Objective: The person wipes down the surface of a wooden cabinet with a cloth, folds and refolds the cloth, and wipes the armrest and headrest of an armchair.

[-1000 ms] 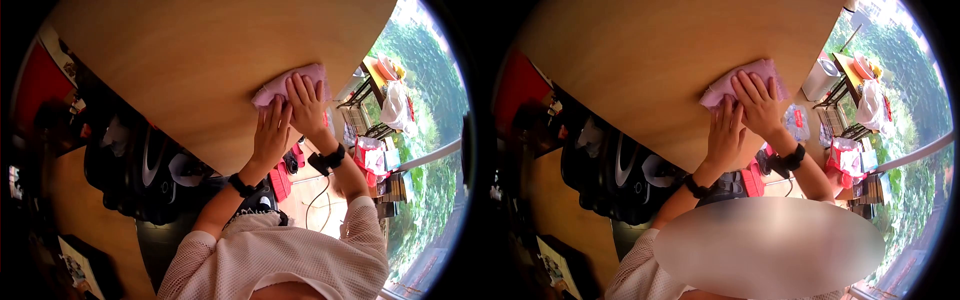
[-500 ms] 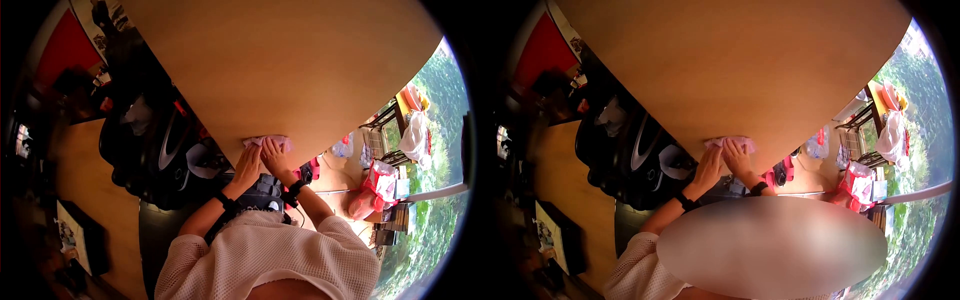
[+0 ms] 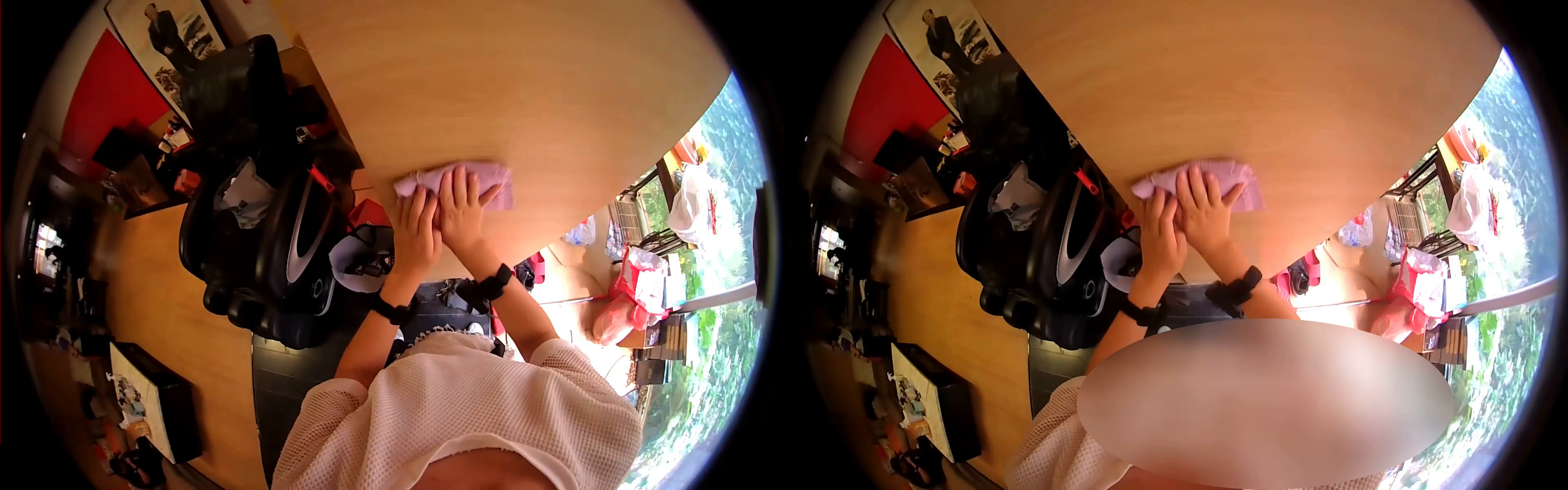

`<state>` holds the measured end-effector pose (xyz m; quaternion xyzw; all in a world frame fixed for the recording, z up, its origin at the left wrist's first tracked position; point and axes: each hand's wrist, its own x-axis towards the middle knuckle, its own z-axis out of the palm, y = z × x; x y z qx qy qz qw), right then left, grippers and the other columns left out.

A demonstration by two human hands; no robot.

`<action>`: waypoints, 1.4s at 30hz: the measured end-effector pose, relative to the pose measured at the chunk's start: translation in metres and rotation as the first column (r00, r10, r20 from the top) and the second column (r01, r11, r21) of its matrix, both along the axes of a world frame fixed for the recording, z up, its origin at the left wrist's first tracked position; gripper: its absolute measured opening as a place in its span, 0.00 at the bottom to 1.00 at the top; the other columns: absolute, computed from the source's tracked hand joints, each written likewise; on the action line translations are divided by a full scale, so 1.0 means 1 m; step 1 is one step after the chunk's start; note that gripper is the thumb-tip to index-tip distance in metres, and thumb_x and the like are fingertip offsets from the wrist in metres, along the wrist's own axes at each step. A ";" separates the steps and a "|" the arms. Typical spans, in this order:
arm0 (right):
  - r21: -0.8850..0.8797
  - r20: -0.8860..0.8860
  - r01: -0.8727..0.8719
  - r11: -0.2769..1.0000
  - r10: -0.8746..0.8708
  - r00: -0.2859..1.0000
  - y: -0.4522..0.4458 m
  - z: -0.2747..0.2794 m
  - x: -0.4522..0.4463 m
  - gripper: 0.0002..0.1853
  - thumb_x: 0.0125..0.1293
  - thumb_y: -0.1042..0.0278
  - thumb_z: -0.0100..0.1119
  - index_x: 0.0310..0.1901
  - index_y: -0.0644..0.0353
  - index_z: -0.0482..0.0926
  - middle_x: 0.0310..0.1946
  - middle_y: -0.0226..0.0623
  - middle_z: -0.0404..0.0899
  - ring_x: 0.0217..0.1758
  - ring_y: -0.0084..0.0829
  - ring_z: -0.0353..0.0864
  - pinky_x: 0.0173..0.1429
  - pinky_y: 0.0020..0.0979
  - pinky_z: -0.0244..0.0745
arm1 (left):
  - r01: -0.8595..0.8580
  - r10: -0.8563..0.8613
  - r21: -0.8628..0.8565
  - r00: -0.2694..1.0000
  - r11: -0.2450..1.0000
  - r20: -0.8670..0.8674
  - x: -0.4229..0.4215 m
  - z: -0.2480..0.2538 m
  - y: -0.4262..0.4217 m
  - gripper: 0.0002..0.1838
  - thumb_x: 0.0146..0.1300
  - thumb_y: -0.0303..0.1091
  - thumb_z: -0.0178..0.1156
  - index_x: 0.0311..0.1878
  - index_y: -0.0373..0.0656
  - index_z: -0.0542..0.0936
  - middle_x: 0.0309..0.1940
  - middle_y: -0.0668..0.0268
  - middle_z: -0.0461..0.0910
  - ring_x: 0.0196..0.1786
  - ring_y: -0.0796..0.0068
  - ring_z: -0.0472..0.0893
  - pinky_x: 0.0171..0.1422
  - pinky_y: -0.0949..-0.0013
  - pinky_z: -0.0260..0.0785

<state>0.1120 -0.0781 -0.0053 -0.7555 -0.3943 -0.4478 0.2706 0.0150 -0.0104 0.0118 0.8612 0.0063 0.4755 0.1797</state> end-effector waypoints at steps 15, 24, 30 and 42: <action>0.008 -0.067 -0.048 0.999 0.048 0.997 0.075 0.069 -0.069 0.28 0.59 0.53 0.54 0.62 0.51 0.71 0.65 0.33 0.65 0.66 0.36 0.62 0.71 0.59 0.19 | 0.443 -0.199 -0.841 0.895 0.310 0.398 -0.020 0.055 0.082 0.21 0.66 0.29 0.45 0.63 0.37 0.63 0.57 0.60 0.67 0.58 0.72 0.69 0.61 0.72 0.61; 0.079 -0.112 0.029 0.996 -0.020 0.993 0.084 0.072 -0.077 0.30 0.60 0.50 0.56 0.63 0.53 0.69 0.65 0.39 0.64 0.67 0.44 0.60 0.71 0.60 0.32 | 0.474 -0.518 -0.848 0.800 0.237 0.302 -0.046 0.055 0.130 0.11 0.68 0.31 0.55 0.48 0.34 0.74 0.41 0.68 0.77 0.44 0.82 0.74 0.51 0.77 0.64; 0.119 -0.225 0.023 0.993 0.005 0.974 0.058 0.088 -0.101 0.28 0.65 0.69 0.52 0.66 0.64 0.62 0.68 0.47 0.58 0.72 0.42 0.56 0.74 0.44 0.45 | 0.492 -0.595 -0.799 0.773 0.345 0.219 -0.058 0.058 0.136 0.11 0.68 0.30 0.54 0.49 0.34 0.73 0.42 0.66 0.78 0.45 0.81 0.75 0.51 0.77 0.65; 0.270 -0.176 0.238 0.933 -0.195 0.965 0.049 0.106 -0.093 0.23 0.56 0.69 0.66 0.55 0.51 0.75 0.61 0.40 0.66 0.63 0.43 0.64 0.64 0.41 0.58 | 0.396 -0.409 -0.747 0.894 0.534 0.182 -0.069 0.052 0.142 0.12 0.70 0.30 0.51 0.51 0.35 0.74 0.45 0.62 0.76 0.45 0.73 0.75 0.51 0.70 0.66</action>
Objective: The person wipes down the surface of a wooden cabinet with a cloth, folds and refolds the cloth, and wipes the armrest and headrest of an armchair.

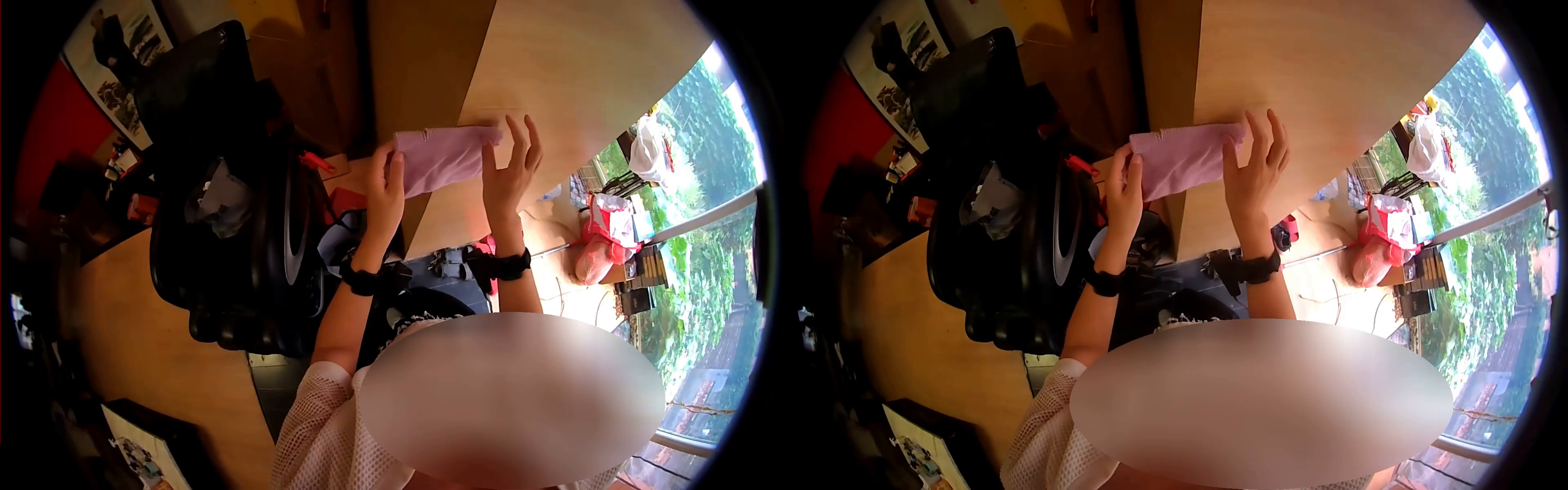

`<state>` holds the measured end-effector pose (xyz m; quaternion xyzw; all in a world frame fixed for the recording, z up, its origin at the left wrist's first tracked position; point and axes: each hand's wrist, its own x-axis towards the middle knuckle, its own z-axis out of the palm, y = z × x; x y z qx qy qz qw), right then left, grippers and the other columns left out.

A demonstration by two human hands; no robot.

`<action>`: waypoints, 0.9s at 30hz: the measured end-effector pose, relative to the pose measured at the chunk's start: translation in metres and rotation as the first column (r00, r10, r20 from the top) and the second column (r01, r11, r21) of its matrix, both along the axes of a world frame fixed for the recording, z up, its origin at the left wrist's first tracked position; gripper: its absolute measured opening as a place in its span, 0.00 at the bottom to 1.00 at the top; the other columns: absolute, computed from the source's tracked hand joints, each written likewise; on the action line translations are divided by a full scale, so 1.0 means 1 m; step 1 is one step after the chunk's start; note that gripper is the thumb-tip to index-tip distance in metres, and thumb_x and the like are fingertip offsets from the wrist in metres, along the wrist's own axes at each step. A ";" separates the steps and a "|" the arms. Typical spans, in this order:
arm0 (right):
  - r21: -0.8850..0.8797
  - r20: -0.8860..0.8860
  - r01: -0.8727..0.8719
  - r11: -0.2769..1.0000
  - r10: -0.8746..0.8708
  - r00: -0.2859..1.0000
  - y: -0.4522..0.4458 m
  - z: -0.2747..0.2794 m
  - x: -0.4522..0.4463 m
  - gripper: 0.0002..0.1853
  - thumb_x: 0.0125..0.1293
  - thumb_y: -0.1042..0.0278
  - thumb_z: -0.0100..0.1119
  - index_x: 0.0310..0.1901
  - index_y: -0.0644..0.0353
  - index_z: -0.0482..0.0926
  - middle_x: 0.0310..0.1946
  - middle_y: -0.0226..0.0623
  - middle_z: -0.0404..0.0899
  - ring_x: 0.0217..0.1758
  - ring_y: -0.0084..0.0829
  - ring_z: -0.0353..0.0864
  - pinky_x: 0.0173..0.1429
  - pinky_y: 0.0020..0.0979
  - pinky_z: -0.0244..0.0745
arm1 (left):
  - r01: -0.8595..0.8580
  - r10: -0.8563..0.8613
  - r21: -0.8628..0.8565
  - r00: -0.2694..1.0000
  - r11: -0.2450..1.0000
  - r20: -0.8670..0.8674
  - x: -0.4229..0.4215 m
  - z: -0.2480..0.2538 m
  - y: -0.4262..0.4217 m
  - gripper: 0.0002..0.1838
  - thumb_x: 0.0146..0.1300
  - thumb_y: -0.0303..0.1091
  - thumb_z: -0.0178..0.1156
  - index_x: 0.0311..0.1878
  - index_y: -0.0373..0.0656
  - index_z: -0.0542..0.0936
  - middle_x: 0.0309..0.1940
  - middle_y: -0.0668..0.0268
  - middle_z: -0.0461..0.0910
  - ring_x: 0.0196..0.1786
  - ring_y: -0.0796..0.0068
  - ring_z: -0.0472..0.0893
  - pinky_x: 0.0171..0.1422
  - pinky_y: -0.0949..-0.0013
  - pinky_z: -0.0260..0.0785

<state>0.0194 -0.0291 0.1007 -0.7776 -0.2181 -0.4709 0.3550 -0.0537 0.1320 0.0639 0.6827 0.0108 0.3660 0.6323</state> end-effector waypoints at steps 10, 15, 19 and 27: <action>-0.088 -0.105 -0.331 0.939 0.322 0.941 0.004 -0.018 -0.013 0.11 0.51 0.73 0.66 0.38 0.57 0.80 0.40 0.37 0.77 0.42 0.39 0.76 0.46 0.36 0.70 | -0.091 0.111 0.307 0.993 0.947 -0.049 0.003 0.000 0.002 0.09 0.67 0.24 0.49 0.46 0.39 0.76 0.41 0.56 0.74 0.42 0.56 0.75 0.49 0.64 0.67; -0.035 -0.368 -0.517 0.855 0.470 0.802 -0.002 -0.015 -0.031 0.17 0.54 0.70 0.65 0.47 0.59 0.77 0.38 0.37 0.79 0.39 0.39 0.79 0.43 0.34 0.74 | -0.049 0.084 0.307 0.991 0.950 -0.101 0.004 0.011 0.007 0.10 0.68 0.26 0.48 0.49 0.40 0.76 0.39 0.56 0.76 0.41 0.55 0.75 0.48 0.64 0.67; 0.162 -0.633 -0.595 0.787 0.545 0.549 -0.009 -0.018 -0.023 0.24 0.56 0.71 0.64 0.56 0.56 0.71 0.36 0.40 0.81 0.37 0.39 0.82 0.40 0.33 0.77 | 0.057 0.001 0.357 0.987 0.932 -0.159 -0.008 0.014 0.005 0.13 0.69 0.26 0.47 0.52 0.41 0.76 0.43 0.56 0.77 0.44 0.57 0.76 0.49 0.65 0.67; 0.029 -0.642 -0.792 0.610 0.619 0.453 -0.025 0.035 -0.003 0.17 0.57 0.78 0.58 0.50 0.59 0.75 0.38 0.42 0.80 0.42 0.41 0.81 0.44 0.34 0.75 | 0.219 -0.196 0.105 0.961 0.970 -0.195 -0.018 0.021 -0.007 0.17 0.65 0.28 0.54 0.56 0.36 0.71 0.45 0.59 0.78 0.47 0.73 0.77 0.52 0.72 0.67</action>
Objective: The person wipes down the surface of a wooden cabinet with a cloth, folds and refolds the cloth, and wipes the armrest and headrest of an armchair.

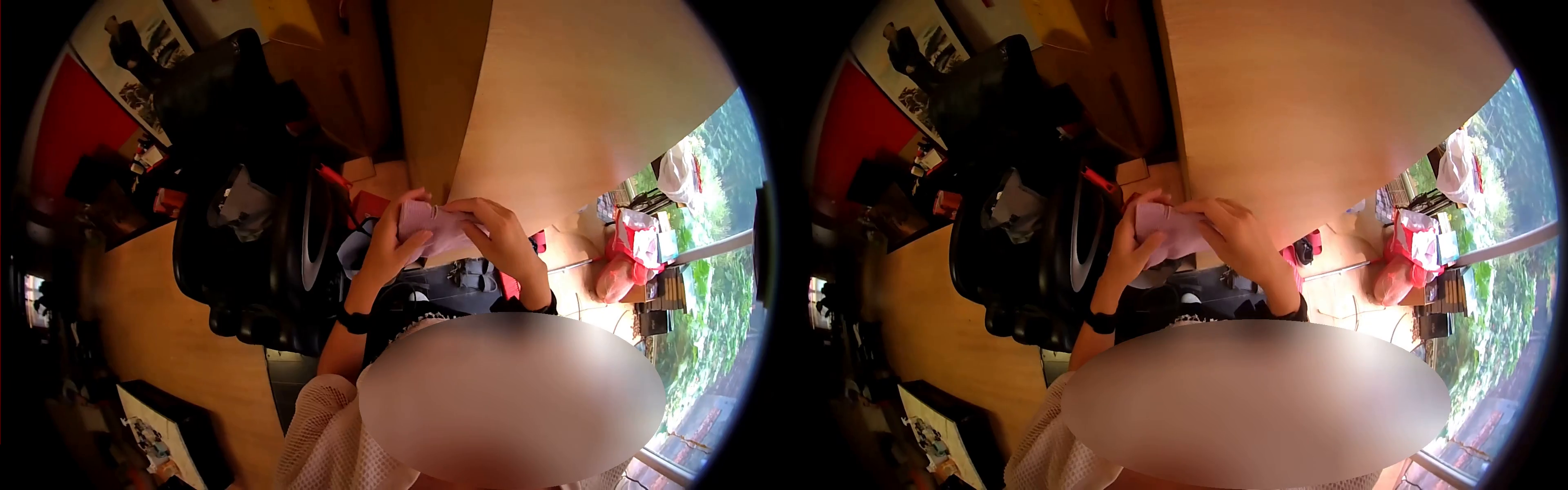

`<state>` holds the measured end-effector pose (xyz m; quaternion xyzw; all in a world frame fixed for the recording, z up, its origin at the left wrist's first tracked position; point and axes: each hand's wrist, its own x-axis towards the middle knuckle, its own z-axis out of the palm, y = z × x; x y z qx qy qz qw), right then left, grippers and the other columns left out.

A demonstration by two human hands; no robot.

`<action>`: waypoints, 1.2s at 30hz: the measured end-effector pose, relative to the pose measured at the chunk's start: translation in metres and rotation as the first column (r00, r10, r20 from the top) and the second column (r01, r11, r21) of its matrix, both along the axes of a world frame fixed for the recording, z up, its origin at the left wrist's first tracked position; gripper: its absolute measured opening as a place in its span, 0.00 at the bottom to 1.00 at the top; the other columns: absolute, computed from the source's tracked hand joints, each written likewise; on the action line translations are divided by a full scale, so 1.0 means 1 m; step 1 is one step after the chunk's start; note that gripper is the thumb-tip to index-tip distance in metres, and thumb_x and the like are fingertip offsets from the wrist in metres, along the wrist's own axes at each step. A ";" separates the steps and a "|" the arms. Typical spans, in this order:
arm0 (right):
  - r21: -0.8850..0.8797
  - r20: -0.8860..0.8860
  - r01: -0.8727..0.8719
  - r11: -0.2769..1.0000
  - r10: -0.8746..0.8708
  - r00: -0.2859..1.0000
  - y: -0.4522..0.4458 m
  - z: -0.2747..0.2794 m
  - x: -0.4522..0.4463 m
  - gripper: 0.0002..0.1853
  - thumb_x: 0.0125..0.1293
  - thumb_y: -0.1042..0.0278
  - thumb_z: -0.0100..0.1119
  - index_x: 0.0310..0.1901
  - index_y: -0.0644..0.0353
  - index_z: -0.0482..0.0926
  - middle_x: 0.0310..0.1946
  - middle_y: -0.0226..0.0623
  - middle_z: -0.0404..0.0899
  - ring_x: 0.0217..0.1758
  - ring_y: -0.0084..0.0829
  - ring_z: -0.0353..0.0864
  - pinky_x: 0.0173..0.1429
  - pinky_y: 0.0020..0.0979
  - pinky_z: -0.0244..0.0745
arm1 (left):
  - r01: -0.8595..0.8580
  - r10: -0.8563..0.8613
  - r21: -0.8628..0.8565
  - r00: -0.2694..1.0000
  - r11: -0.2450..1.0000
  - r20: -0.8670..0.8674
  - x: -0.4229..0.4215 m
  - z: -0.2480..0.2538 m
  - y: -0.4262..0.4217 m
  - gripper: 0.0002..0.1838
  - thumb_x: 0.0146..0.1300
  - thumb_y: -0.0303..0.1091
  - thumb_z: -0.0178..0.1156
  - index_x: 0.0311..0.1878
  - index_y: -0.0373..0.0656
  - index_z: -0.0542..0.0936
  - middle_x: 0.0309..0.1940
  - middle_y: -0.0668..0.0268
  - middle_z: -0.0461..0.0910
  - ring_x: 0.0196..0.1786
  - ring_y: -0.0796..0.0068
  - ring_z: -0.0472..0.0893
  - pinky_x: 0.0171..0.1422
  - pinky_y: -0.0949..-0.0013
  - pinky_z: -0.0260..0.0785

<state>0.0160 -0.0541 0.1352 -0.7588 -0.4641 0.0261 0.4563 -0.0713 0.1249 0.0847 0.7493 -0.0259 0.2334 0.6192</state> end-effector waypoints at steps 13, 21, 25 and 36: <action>0.041 -0.142 0.062 0.997 -0.056 0.988 -0.013 0.007 0.009 0.19 0.52 0.72 0.67 0.46 0.63 0.76 0.39 0.41 0.80 0.42 0.38 0.79 0.49 0.32 0.73 | -0.072 0.063 -0.313 0.997 0.947 -0.039 -0.013 0.015 0.015 0.09 0.64 0.29 0.57 0.45 0.38 0.71 0.37 0.69 0.75 0.40 0.83 0.72 0.47 0.77 0.65; 0.091 -0.274 0.078 0.993 -0.050 0.961 0.002 -0.008 0.000 0.15 0.66 0.63 0.55 0.39 0.71 0.78 0.34 0.43 0.79 0.33 0.37 0.78 0.38 0.31 0.72 | -0.015 -0.038 -0.354 0.989 0.935 -0.143 -0.005 0.013 0.032 0.13 0.69 0.34 0.52 0.52 0.36 0.72 0.41 0.70 0.76 0.44 0.83 0.72 0.50 0.79 0.63; 0.022 -0.153 0.238 0.971 -0.232 0.961 0.003 -0.001 -0.004 0.12 0.62 0.68 0.59 0.40 0.70 0.79 0.35 0.42 0.80 0.34 0.38 0.77 0.41 0.29 0.73 | 0.029 -0.107 -0.331 0.969 0.943 -0.221 0.015 0.007 0.052 0.17 0.71 0.37 0.50 0.56 0.36 0.73 0.43 0.72 0.76 0.45 0.84 0.72 0.51 0.80 0.62; 0.542 0.139 0.626 0.561 -0.794 0.592 0.030 0.039 -0.001 0.10 0.49 0.80 0.66 0.36 0.63 0.80 0.38 0.37 0.76 0.37 0.33 0.76 0.40 0.30 0.72 | 0.142 -0.080 -0.463 0.985 0.875 0.150 0.111 0.040 0.026 0.14 0.69 0.33 0.52 0.52 0.35 0.73 0.46 0.69 0.75 0.47 0.81 0.72 0.50 0.77 0.64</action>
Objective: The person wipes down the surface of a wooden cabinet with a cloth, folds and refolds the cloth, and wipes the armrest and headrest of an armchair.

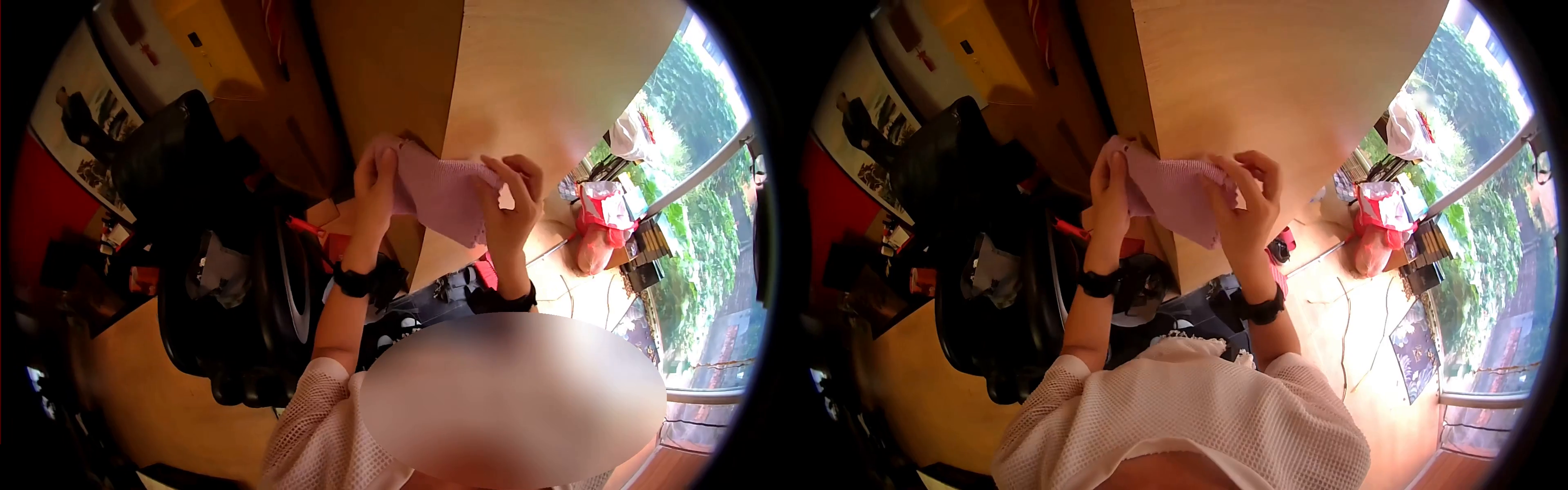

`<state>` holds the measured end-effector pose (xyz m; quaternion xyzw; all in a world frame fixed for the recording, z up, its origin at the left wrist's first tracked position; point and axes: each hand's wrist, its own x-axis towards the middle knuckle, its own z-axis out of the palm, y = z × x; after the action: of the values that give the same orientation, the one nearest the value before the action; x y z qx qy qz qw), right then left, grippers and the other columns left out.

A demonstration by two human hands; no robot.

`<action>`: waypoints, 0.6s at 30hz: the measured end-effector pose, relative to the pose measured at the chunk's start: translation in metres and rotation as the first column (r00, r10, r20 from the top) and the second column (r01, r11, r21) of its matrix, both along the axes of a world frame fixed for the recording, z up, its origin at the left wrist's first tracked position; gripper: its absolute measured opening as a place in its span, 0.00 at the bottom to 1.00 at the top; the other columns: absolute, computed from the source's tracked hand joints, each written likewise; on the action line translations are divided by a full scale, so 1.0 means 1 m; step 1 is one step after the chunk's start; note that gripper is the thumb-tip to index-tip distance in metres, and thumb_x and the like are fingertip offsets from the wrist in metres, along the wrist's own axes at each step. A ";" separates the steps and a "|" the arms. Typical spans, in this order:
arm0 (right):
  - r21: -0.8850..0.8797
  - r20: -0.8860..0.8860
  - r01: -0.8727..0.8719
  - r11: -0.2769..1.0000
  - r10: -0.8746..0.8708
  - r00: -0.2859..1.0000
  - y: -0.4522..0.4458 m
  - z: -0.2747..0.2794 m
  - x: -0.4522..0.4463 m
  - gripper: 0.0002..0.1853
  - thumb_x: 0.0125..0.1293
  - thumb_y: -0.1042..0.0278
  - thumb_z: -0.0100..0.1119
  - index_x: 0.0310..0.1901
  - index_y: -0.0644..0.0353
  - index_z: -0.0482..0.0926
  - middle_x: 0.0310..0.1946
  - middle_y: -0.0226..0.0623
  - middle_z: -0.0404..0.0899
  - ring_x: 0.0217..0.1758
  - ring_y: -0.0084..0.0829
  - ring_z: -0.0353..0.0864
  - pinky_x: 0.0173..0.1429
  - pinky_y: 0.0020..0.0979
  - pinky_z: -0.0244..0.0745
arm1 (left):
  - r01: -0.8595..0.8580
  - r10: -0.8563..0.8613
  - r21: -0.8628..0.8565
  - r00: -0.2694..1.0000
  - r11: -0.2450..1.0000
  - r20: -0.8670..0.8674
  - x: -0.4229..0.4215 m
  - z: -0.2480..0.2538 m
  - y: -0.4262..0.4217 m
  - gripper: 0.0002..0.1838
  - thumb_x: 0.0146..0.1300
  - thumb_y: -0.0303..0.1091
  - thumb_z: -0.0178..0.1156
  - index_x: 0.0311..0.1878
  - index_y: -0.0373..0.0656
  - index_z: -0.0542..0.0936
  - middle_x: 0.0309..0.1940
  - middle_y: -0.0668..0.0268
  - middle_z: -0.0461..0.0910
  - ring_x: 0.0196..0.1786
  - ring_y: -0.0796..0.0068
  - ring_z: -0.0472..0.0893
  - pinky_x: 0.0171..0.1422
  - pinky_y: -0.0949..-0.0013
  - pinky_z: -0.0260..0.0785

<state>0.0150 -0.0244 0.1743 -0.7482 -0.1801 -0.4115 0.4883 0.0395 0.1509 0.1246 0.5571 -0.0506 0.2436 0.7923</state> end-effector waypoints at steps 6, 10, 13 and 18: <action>0.052 0.250 0.199 0.979 -0.205 0.946 0.032 -0.037 0.012 0.10 0.53 0.83 0.62 0.35 0.60 0.74 0.34 0.34 0.71 0.31 0.26 0.68 0.35 0.27 0.65 | -0.551 0.495 0.243 0.830 0.798 0.258 0.019 -0.008 -0.020 0.16 0.62 0.26 0.57 0.54 0.39 0.72 0.48 0.59 0.73 0.48 0.65 0.72 0.55 0.67 0.62; -0.072 0.415 0.150 0.986 -0.107 0.903 0.043 -0.058 0.017 0.15 0.56 0.88 0.52 0.45 0.64 0.72 0.46 0.45 0.70 0.48 0.40 0.72 0.51 0.35 0.70 | -0.631 0.500 0.487 0.776 0.605 0.385 -0.004 -0.002 -0.023 0.10 0.64 0.26 0.54 0.48 0.37 0.75 0.50 0.57 0.73 0.49 0.64 0.72 0.55 0.67 0.63; -0.192 0.382 0.194 0.962 -0.109 0.918 0.044 -0.112 0.030 0.19 0.65 0.68 0.49 0.56 0.63 0.71 0.61 0.57 0.63 0.65 0.57 0.61 0.68 0.54 0.55 | -0.536 0.389 0.520 0.843 0.665 0.371 -0.012 -0.010 -0.023 0.15 0.66 0.32 0.50 0.52 0.34 0.74 0.55 0.51 0.71 0.56 0.53 0.68 0.60 0.58 0.59; -0.172 0.393 0.240 0.955 -0.157 0.906 0.052 -0.127 0.046 0.27 0.66 0.52 0.46 0.61 0.61 0.68 0.65 0.60 0.58 0.71 0.60 0.53 0.71 0.60 0.43 | -0.376 0.129 0.653 0.910 0.657 0.395 -0.014 -0.048 -0.031 0.36 0.71 0.50 0.34 0.72 0.32 0.48 0.73 0.48 0.47 0.74 0.51 0.49 0.75 0.59 0.41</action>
<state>0.0607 0.0272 0.0468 -0.7187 -0.2363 -0.5726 0.3159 0.0251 0.1196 0.0762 0.7761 -0.1876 0.3989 0.4510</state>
